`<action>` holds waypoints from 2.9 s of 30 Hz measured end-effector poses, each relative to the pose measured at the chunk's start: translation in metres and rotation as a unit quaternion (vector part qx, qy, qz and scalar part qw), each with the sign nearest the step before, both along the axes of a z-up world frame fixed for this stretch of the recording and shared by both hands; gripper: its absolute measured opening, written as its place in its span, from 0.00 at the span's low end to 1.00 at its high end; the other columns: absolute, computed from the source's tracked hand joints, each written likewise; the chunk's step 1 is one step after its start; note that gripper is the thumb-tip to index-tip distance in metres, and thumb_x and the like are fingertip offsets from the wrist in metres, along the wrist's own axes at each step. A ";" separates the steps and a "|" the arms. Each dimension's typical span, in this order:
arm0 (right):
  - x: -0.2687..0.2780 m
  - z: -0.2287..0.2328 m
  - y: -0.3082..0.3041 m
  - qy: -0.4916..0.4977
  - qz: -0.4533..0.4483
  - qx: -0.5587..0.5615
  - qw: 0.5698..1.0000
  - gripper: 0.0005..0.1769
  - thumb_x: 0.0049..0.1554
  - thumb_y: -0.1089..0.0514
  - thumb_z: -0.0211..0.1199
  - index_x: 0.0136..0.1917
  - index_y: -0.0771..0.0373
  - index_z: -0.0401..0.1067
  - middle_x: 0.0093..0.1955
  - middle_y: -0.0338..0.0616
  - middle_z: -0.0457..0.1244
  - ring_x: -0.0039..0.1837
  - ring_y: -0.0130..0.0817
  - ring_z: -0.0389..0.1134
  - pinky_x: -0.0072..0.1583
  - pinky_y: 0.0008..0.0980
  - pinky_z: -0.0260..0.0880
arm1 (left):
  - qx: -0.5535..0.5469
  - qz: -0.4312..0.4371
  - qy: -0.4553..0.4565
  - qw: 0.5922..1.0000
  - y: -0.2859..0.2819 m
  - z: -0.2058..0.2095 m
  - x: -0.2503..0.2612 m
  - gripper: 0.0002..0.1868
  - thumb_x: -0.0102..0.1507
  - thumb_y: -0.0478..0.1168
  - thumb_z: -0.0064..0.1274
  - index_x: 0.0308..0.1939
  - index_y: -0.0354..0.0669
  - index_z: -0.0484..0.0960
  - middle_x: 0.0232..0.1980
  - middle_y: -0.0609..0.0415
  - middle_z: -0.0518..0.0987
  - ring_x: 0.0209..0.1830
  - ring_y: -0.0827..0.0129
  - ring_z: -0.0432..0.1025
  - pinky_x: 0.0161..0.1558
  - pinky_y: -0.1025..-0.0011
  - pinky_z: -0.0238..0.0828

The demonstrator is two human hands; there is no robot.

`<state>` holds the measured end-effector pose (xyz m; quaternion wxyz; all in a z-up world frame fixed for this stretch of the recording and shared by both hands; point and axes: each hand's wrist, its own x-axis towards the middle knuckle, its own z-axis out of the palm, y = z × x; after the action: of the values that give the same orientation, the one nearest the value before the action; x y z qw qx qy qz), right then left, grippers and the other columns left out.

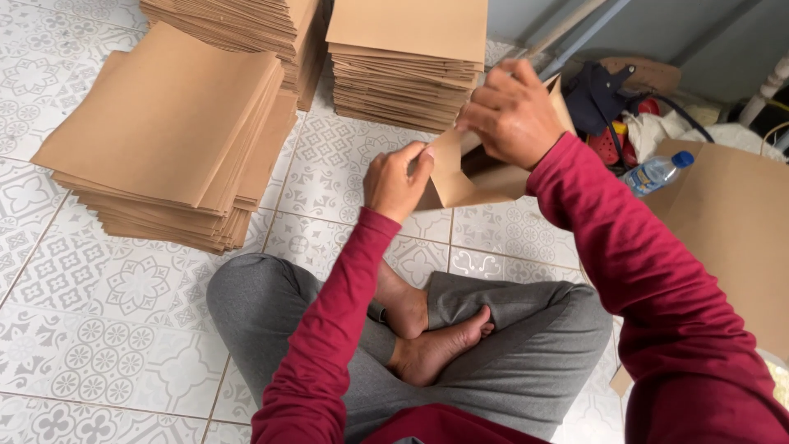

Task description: Folding and stacking brown paper bags from a flat state to a finished form.

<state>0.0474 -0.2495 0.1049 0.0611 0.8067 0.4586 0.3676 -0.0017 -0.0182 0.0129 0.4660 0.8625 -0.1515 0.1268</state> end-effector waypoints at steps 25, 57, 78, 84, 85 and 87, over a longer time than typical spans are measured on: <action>-0.135 -0.289 -0.086 0.538 -0.278 0.311 0.733 0.51 0.45 0.69 0.75 0.77 0.52 0.59 0.62 0.57 0.52 0.63 0.60 0.64 0.67 0.54 0.67 | 0.111 -0.134 0.187 0.967 0.074 -0.239 -0.003 0.29 0.64 0.28 0.55 0.64 0.58 0.68 0.63 0.53 0.65 0.62 0.47 0.71 0.59 0.52 0.73; -0.072 -0.406 -0.084 0.375 -0.231 0.248 0.863 0.18 0.50 0.62 0.74 0.50 0.40 0.79 0.46 0.28 0.64 0.54 0.32 0.62 0.60 0.33 0.54 | 0.244 -0.122 0.009 0.962 0.088 -0.331 0.047 0.18 0.55 0.28 0.59 0.43 0.57 0.81 0.48 0.64 0.75 0.59 0.65 0.67 0.65 0.58 0.58; -0.079 -0.433 -0.051 0.275 -0.376 0.084 0.881 0.30 0.71 0.50 0.39 0.84 0.45 0.55 0.82 0.35 0.54 0.83 0.50 0.44 0.75 0.66 0.27 | 0.389 -0.108 0.181 0.897 0.048 -0.290 0.045 0.29 0.77 0.47 0.22 0.83 0.54 0.46 0.86 0.66 0.38 0.85 0.57 0.29 0.76 0.33 0.10; -0.076 -0.396 -0.025 0.460 -0.455 0.025 0.762 0.34 0.70 0.48 0.26 0.87 0.53 0.39 0.89 0.42 0.38 0.88 0.48 0.24 0.79 0.64 0.11 | 0.390 -0.100 0.201 0.893 0.047 -0.289 0.043 0.30 0.76 0.48 0.24 0.83 0.55 0.42 0.86 0.64 0.36 0.85 0.55 0.27 0.75 0.32 0.10; -0.064 -0.401 -0.014 0.463 -0.452 0.022 0.762 0.34 0.70 0.48 0.26 0.87 0.53 0.39 0.89 0.42 0.38 0.88 0.48 0.24 0.79 0.64 0.11 | 0.390 -0.098 0.205 0.892 0.045 -0.289 0.052 0.30 0.76 0.48 0.24 0.83 0.55 0.42 0.86 0.64 0.36 0.85 0.55 0.27 0.75 0.32 0.10; -0.062 -0.411 0.012 0.395 -0.409 0.078 0.819 0.33 0.70 0.51 0.34 0.85 0.58 0.43 0.86 0.48 0.42 0.85 0.54 0.34 0.76 0.69 0.21 | 0.413 -0.103 0.207 0.881 0.045 -0.289 0.050 0.31 0.77 0.49 0.22 0.84 0.55 0.39 0.86 0.66 0.31 0.85 0.56 0.24 0.75 0.31 0.10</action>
<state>-0.0143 -0.2374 -0.3061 -0.0440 0.9982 0.0410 -0.0071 0.0479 0.0271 -0.2758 0.0988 0.9630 -0.1780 -0.1769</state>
